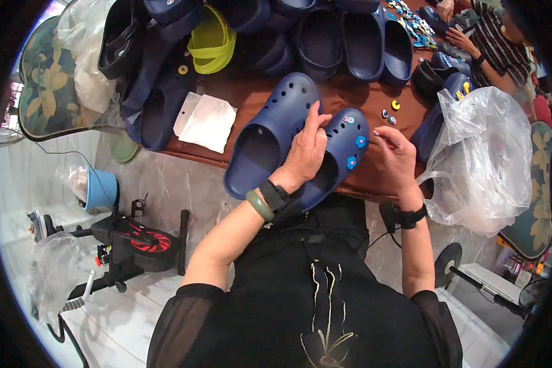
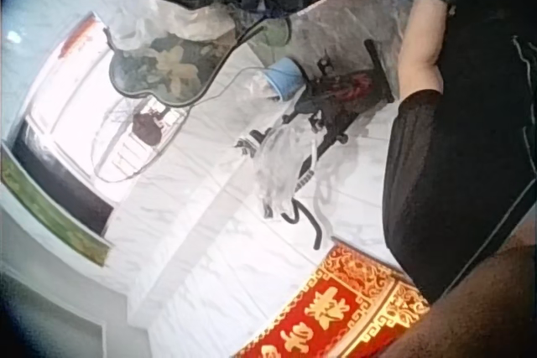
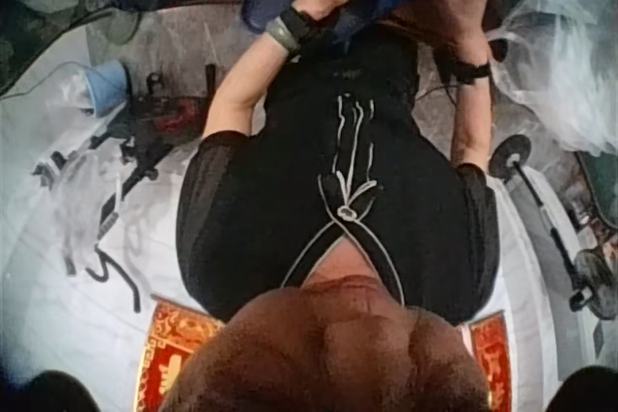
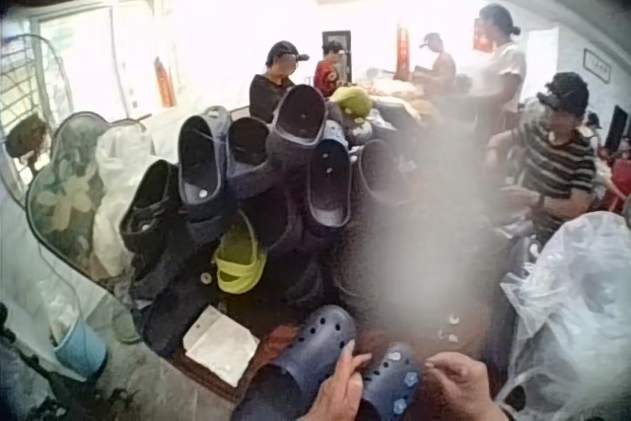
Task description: The recorder is attaching decorative charms and labels to rubber clogs at a manufacturing station.
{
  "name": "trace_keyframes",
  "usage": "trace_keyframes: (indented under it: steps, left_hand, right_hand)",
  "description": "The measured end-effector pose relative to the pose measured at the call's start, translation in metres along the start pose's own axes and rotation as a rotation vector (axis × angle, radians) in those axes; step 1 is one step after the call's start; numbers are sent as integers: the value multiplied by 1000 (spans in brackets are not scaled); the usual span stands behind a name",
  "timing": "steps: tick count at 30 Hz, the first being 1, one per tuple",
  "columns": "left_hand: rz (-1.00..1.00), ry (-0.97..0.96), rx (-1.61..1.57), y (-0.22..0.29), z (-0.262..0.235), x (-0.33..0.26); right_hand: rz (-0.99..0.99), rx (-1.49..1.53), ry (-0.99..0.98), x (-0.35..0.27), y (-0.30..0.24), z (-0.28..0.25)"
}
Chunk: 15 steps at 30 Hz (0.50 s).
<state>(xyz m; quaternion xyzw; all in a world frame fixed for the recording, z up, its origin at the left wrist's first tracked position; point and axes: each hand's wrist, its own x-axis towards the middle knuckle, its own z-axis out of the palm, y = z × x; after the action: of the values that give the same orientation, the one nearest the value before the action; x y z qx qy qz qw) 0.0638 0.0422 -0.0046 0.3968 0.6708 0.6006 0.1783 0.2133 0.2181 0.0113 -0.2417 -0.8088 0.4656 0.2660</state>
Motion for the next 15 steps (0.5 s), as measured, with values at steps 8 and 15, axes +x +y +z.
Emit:
trace_keyframes:
  steps: [8, 15]
  left_hand:
    - [-9, 60, -115, -9, 2, -1]
    - [8, 21, -16, -10, 3, 0]
  right_hand:
    - [-448, -325, -93, 25, -20, 51]
    - [-553, -506, -259, 24, -22, 41]
